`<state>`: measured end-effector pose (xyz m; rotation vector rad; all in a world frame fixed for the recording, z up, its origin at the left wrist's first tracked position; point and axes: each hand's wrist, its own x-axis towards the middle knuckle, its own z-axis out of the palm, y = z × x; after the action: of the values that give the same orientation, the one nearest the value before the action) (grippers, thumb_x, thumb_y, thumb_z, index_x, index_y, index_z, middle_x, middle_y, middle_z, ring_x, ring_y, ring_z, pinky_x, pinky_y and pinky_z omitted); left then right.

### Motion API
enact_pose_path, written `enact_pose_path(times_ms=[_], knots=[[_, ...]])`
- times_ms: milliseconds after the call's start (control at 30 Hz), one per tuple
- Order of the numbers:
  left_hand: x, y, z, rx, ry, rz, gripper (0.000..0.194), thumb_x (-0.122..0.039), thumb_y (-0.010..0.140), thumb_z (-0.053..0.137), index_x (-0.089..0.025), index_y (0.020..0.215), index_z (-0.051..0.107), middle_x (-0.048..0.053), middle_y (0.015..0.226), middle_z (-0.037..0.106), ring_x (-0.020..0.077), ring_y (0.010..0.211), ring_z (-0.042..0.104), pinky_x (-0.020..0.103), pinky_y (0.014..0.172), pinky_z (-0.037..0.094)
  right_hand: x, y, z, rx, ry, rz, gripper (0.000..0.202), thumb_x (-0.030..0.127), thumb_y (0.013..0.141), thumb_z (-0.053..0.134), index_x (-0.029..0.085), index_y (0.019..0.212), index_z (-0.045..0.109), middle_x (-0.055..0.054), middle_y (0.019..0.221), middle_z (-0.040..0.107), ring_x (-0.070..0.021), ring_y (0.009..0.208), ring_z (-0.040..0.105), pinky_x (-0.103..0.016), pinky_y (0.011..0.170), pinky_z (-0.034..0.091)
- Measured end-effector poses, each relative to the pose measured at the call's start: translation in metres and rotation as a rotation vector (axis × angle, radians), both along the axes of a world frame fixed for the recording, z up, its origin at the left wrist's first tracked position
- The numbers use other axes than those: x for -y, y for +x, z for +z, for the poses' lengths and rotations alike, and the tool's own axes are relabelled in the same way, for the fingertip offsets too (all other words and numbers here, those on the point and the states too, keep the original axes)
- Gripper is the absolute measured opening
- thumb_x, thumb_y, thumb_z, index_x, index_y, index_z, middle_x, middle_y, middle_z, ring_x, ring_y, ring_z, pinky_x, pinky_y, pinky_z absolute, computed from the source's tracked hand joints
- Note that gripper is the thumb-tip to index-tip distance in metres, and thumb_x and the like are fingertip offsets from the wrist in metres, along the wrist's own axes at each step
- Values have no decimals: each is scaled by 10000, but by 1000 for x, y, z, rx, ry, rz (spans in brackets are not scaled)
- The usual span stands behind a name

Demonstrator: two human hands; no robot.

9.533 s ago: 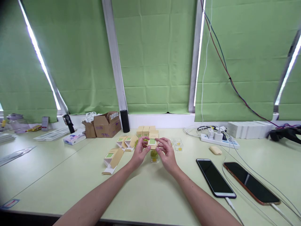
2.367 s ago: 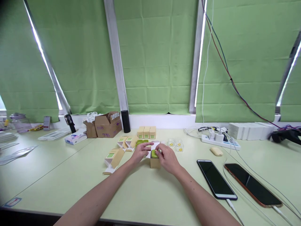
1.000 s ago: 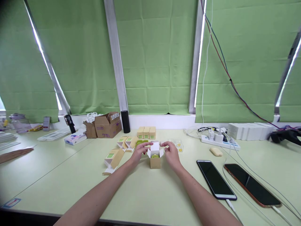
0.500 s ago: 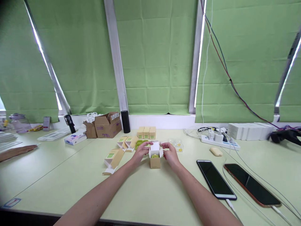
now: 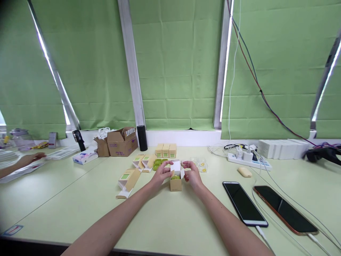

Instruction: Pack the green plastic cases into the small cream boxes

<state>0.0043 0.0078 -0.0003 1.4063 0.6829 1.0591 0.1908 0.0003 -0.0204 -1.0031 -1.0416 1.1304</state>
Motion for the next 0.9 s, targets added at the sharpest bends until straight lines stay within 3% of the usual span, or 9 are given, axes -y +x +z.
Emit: enact_pose_path(times_ms=[633,900], knots=[[2,1,1,-10,9,9,536,-261,663,780,-220,1083,450,20,809,717,183,740,667,289,727,452,5,-3,2,-45,16,56,561,188,489,514,246,1045,564,11,963,562,-69,469,463,-247,452,339],[4,1,2,-21,27,8,512,-220,684,730,-219,1097,427,5,784,708,184,727,666,292,721,449,8,-7,3,-21,2,84,513,244,563,590,246,1074,541,27,962,569,-57,459,459,-241,450,334]])
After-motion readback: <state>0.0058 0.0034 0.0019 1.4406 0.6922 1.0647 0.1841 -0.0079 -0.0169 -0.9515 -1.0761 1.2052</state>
